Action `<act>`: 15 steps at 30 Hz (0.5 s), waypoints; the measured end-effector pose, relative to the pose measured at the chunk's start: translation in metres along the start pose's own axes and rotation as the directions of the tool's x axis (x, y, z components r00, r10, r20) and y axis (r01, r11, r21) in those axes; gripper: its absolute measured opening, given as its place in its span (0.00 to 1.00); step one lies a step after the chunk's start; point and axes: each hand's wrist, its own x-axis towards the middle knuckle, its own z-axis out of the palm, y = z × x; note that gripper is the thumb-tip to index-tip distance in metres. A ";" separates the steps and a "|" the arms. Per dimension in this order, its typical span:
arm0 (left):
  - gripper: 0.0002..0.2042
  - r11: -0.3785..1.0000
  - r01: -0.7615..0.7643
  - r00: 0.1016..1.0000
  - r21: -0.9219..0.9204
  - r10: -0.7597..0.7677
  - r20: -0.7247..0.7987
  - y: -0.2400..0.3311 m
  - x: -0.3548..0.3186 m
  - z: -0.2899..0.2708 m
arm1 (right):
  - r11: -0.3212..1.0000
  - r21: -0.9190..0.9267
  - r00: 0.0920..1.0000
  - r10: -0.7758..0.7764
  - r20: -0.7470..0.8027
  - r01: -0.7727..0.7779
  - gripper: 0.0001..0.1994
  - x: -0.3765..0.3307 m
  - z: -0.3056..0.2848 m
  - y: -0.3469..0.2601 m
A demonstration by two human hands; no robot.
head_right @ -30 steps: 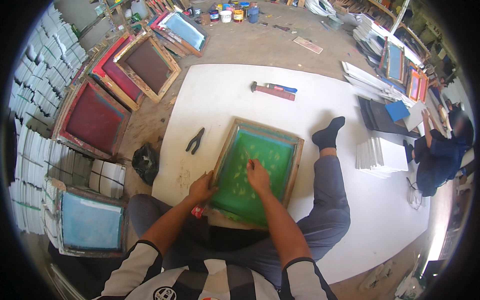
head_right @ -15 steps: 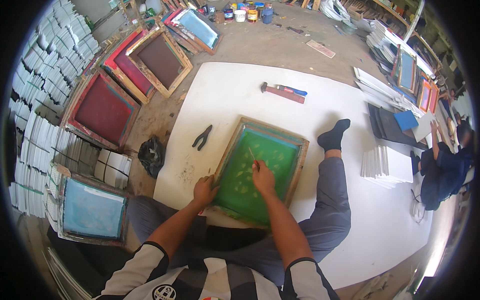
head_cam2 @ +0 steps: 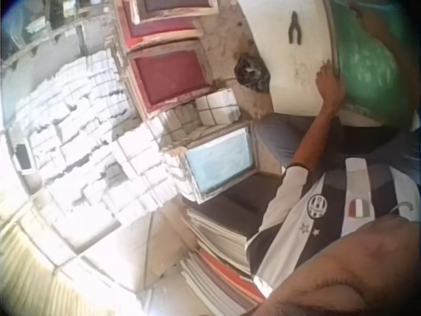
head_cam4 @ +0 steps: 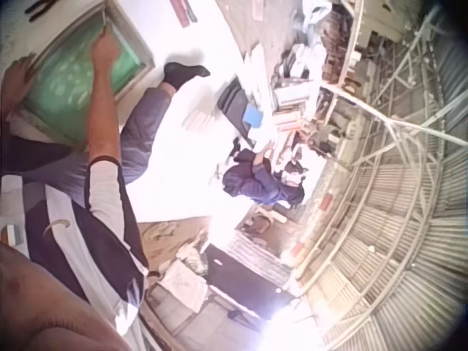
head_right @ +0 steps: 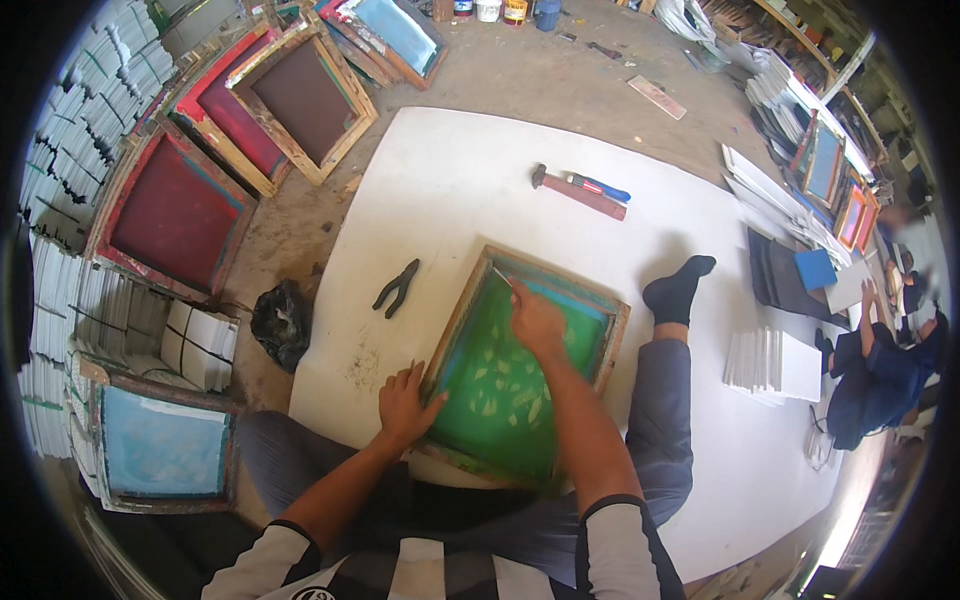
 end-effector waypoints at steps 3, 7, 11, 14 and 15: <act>0.36 0.998 -0.039 0.999 -0.046 0.038 -0.034 0.010 0.034 0.005 | 0.995 -0.084 0.991 -0.037 0.128 0.048 0.20 0.019 -0.002 0.006; 0.33 0.996 -0.021 1.000 -0.085 0.020 -0.017 0.026 0.096 0.016 | 0.991 -0.119 0.977 -0.036 0.210 0.062 0.21 0.030 -0.004 0.002; 0.30 0.995 0.027 1.000 -0.100 -0.025 0.018 0.043 0.152 0.035 | 0.989 -0.145 0.973 0.004 0.229 0.031 0.21 0.035 -0.008 -0.002; 0.28 0.995 0.048 0.996 -0.088 -0.040 0.081 0.044 0.177 0.049 | 0.993 -0.103 0.980 -0.036 0.195 0.057 0.21 0.040 -0.003 0.007; 0.27 0.994 0.061 0.994 -0.091 -0.052 0.095 0.043 0.181 0.052 | 0.993 -0.095 0.980 -0.048 0.195 0.067 0.21 0.041 -0.002 0.009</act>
